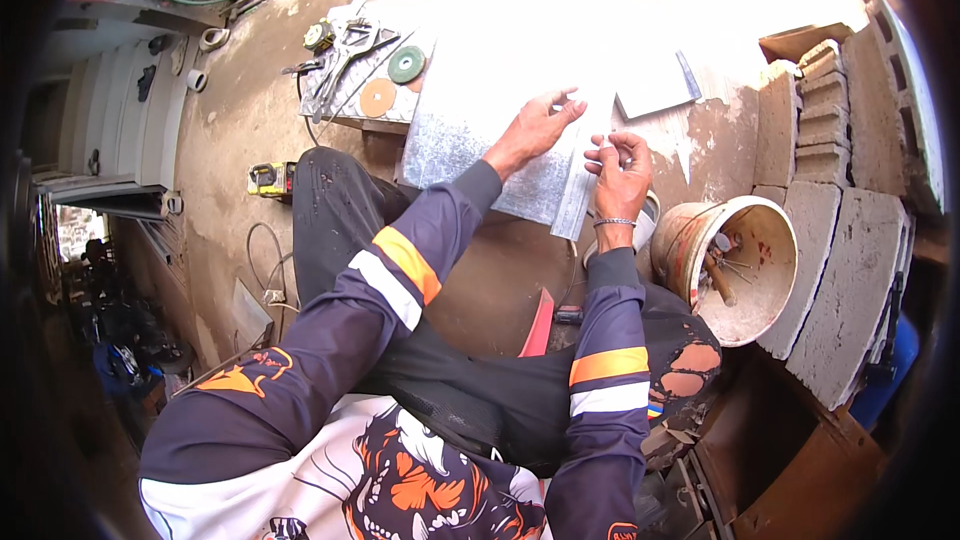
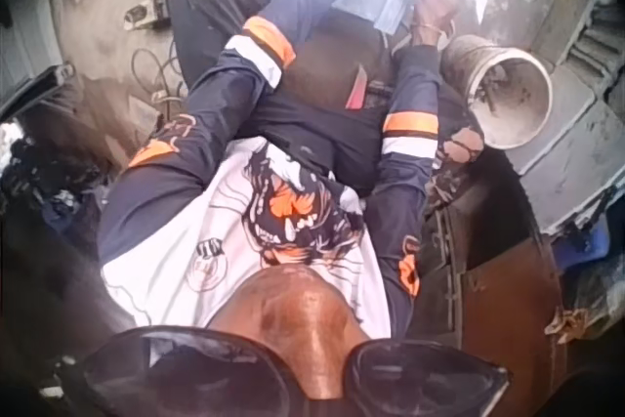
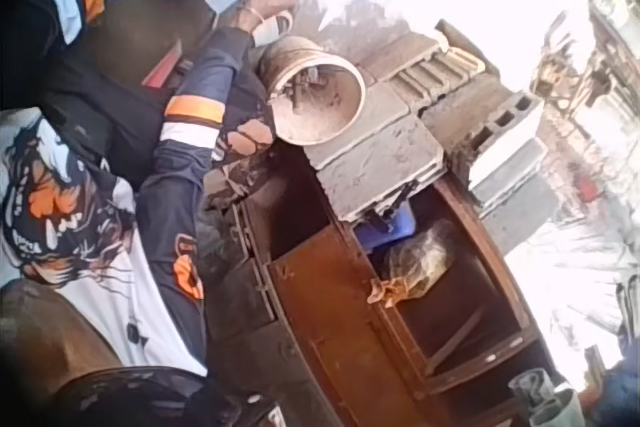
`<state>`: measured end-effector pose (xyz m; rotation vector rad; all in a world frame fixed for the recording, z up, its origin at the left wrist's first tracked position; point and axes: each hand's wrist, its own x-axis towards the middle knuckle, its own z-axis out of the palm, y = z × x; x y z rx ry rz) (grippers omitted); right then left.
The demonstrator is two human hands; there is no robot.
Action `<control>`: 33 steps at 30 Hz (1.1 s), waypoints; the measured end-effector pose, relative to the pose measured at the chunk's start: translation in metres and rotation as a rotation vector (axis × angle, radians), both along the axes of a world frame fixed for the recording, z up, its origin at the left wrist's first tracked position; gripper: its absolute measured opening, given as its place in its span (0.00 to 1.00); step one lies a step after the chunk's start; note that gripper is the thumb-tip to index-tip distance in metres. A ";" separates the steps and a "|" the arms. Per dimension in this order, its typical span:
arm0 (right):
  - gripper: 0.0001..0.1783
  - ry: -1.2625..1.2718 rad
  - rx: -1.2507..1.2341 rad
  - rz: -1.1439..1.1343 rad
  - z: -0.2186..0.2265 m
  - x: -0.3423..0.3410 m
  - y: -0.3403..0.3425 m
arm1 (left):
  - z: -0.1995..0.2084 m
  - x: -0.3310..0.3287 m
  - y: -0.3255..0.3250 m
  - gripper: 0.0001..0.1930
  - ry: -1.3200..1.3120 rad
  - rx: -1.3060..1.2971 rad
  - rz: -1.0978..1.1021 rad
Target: The person measures a rectangular metal sheet using a tape measure and a metal ruler. They mark the sheet with a pencil and use a pair of tin snips to cut a small piece from the edge. The person also retrieves a long metal strip from a nearby pile of materials.
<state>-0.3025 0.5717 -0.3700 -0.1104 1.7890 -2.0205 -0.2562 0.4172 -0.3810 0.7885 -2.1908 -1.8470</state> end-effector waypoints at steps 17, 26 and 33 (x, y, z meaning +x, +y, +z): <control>0.29 0.203 0.510 0.078 -0.026 -0.046 -0.026 | 0.014 0.039 0.003 0.20 -0.043 0.502 0.345; 0.43 -0.118 0.604 0.240 -0.056 -0.075 -0.042 | 0.009 0.050 -0.018 0.18 -0.209 0.270 0.227; 0.31 -0.147 0.595 0.219 -0.068 -0.079 -0.047 | 0.001 0.049 -0.019 0.17 -0.257 0.202 0.205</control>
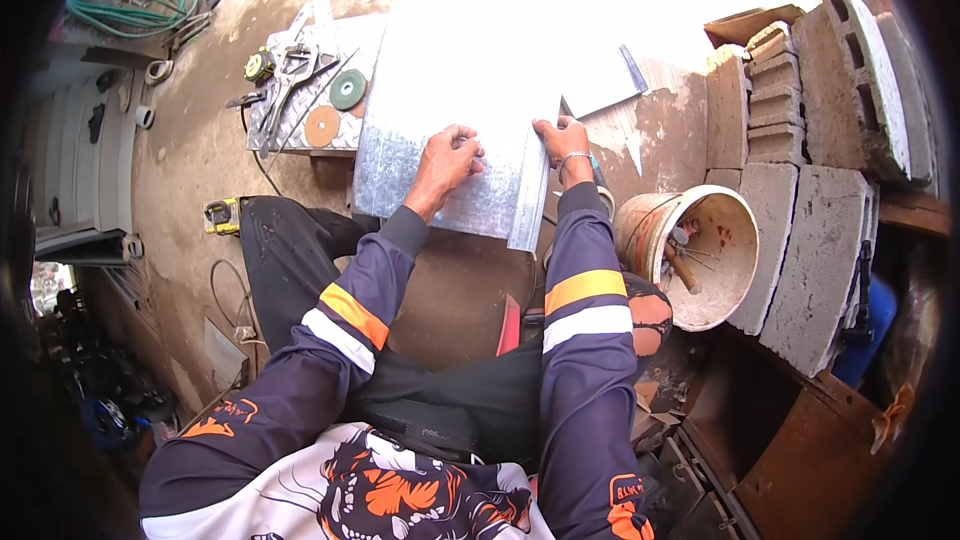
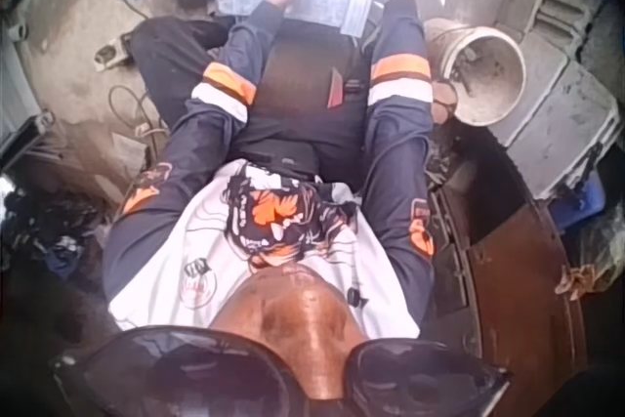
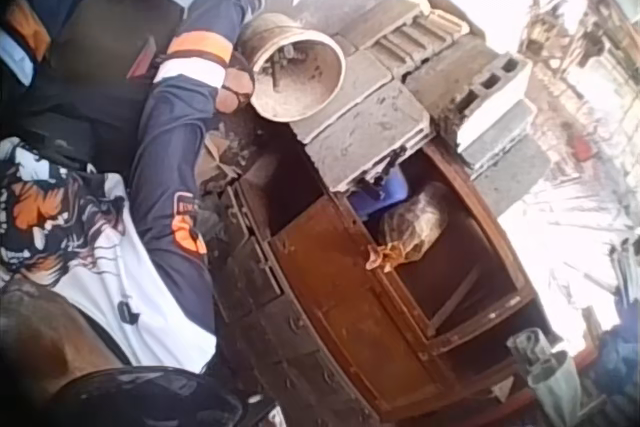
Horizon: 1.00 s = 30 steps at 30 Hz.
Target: The person measures a rectangular metal sheet using a tape measure and a metal ruler. They mark the sheet with a pencil and use a pair of tin snips to cut a small piece from the edge. The person also retrieves a long metal strip from a nearby pile of materials.
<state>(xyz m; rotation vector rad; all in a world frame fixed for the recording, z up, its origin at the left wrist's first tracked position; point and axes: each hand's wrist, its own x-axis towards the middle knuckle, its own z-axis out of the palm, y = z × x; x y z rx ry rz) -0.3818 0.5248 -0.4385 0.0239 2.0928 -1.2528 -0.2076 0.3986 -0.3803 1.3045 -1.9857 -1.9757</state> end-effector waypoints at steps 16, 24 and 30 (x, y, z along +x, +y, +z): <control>0.20 -0.012 -0.060 -0.024 -0.019 -0.012 -0.001 | -0.038 -0.088 -0.047 0.15 0.050 -0.297 -0.031; 0.22 0.105 0.059 0.108 -0.042 -0.016 -0.002 | -0.034 -0.234 -0.113 0.11 0.044 -0.692 -0.116; 0.25 0.158 0.132 0.129 -0.032 -0.017 0.005 | -0.041 -0.284 -0.120 0.15 -0.085 -0.724 -0.168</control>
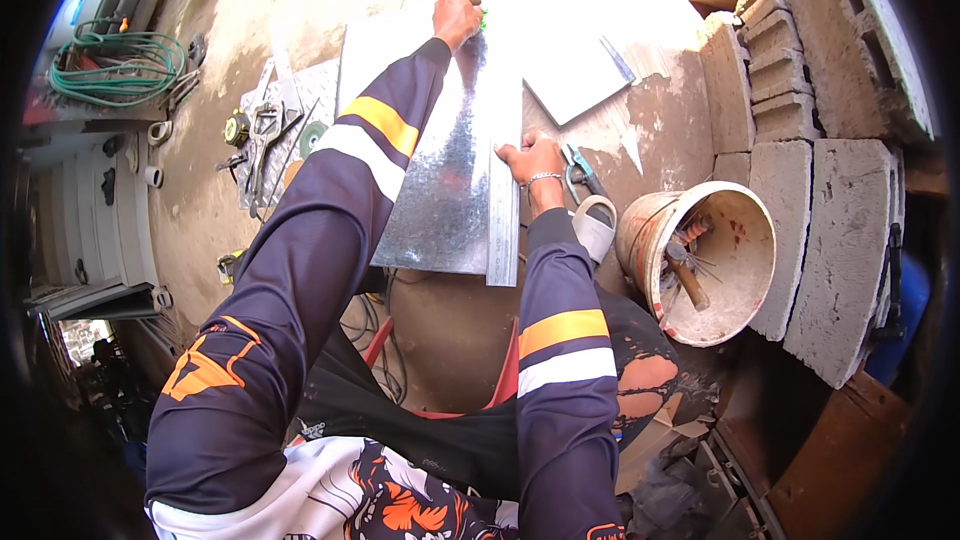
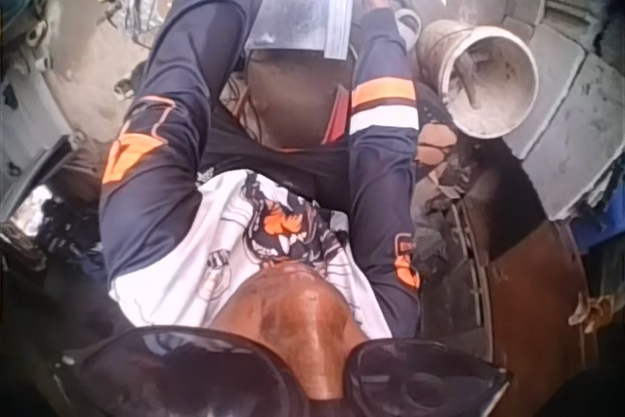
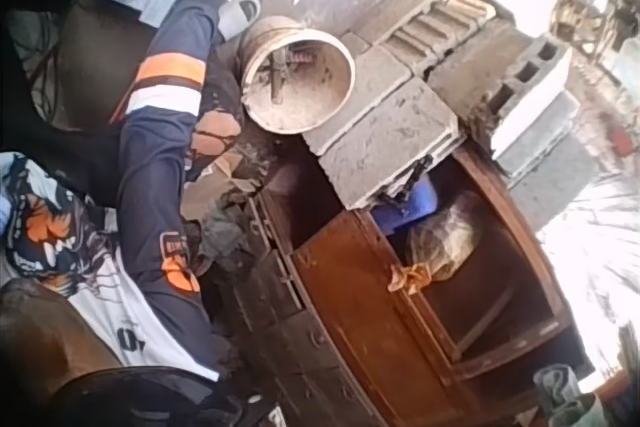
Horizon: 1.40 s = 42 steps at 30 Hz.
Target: The person measures a rectangular metal sheet using a tape measure and a metal ruler. They mark the sheet with a pencil and use a pair of tin snips to cut a small piece from the edge. The person also retrieves a long metal strip from a nearby pile of materials.
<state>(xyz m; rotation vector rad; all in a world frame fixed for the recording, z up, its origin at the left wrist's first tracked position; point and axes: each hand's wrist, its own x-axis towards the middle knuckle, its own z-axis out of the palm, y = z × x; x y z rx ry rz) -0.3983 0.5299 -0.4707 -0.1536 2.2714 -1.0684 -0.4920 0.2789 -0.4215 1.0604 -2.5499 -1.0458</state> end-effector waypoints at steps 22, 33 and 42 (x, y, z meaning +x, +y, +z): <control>0.30 0.023 -0.001 -0.001 0.018 0.001 0.001 | -0.017 -0.022 -0.013 0.10 0.056 -0.230 -0.177; 0.31 0.006 -0.002 0.036 0.004 -0.002 -0.002 | -0.022 -0.014 -0.024 0.11 -0.013 -0.324 -0.271; 0.32 -0.049 -0.079 -0.032 -0.010 -0.006 -0.004 | -0.008 0.058 0.019 0.11 -0.059 -0.172 -0.353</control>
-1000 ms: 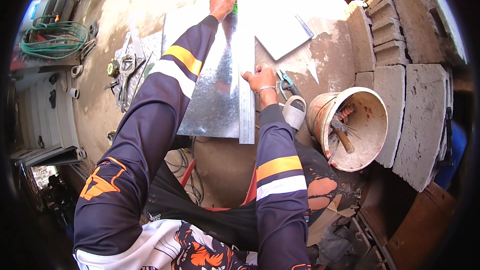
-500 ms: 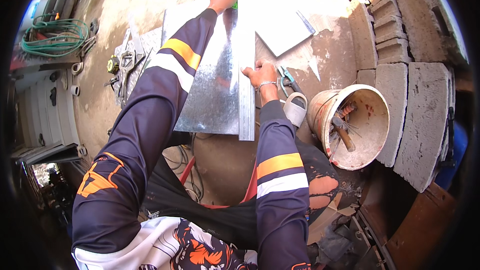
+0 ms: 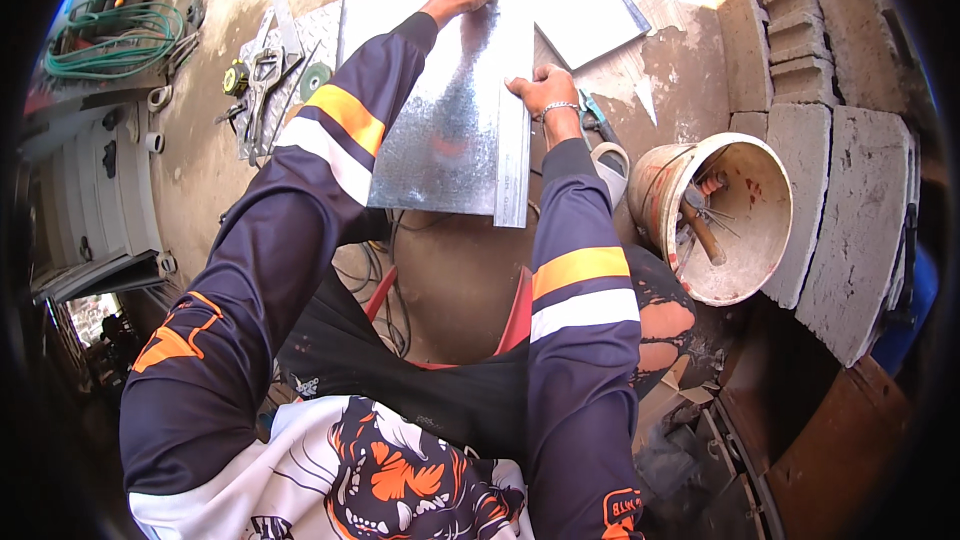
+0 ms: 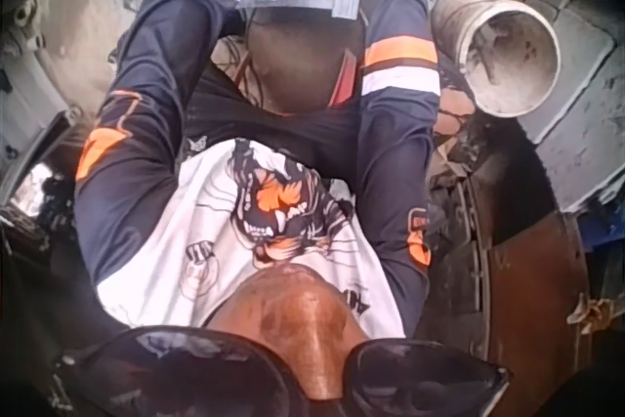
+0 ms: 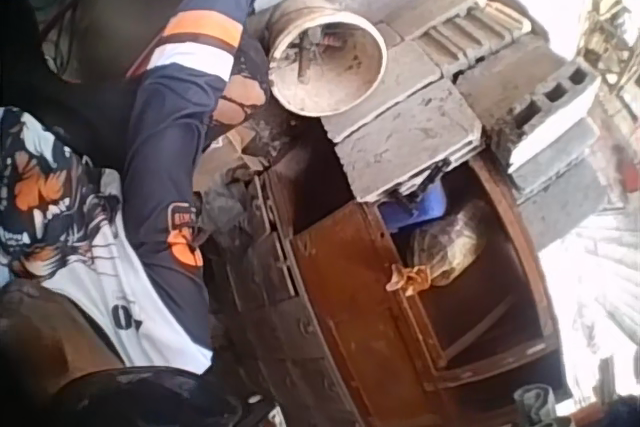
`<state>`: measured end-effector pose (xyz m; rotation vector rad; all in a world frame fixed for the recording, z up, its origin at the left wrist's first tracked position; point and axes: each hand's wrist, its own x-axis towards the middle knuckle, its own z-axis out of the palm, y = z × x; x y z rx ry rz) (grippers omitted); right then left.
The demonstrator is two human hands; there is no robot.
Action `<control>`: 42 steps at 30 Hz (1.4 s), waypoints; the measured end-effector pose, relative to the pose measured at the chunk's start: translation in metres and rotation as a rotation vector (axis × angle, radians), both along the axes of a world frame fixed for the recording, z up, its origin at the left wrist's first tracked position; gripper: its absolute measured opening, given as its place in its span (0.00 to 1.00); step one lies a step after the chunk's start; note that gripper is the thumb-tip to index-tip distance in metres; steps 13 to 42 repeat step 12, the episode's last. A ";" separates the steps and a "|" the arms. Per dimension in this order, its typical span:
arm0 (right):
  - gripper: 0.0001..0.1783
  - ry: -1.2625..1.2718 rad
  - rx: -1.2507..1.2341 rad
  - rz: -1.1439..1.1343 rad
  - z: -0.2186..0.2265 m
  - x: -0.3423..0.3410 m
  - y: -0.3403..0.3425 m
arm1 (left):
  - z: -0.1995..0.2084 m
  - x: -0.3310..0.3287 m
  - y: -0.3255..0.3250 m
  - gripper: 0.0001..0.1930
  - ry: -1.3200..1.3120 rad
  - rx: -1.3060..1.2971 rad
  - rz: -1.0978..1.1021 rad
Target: The person measures a rectangular metal sheet using a tape measure and a metal ruler. They mark the sheet with a pencil and use a pair of tin snips to cut a small piece from the edge. The person also retrieves a long metal strip from a nearby pile of materials.
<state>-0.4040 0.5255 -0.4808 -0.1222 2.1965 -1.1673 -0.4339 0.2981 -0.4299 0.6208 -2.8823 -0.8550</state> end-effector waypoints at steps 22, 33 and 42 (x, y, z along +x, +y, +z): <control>0.19 -0.164 -0.102 -0.003 0.018 0.005 -0.002 | 0.003 0.116 0.075 0.12 0.070 0.064 -0.070; 0.19 -0.164 -0.102 -0.003 0.018 0.005 -0.002 | 0.003 0.116 0.075 0.12 0.070 0.064 -0.070; 0.19 -0.164 -0.102 -0.003 0.018 0.005 -0.002 | 0.003 0.116 0.075 0.12 0.070 0.064 -0.070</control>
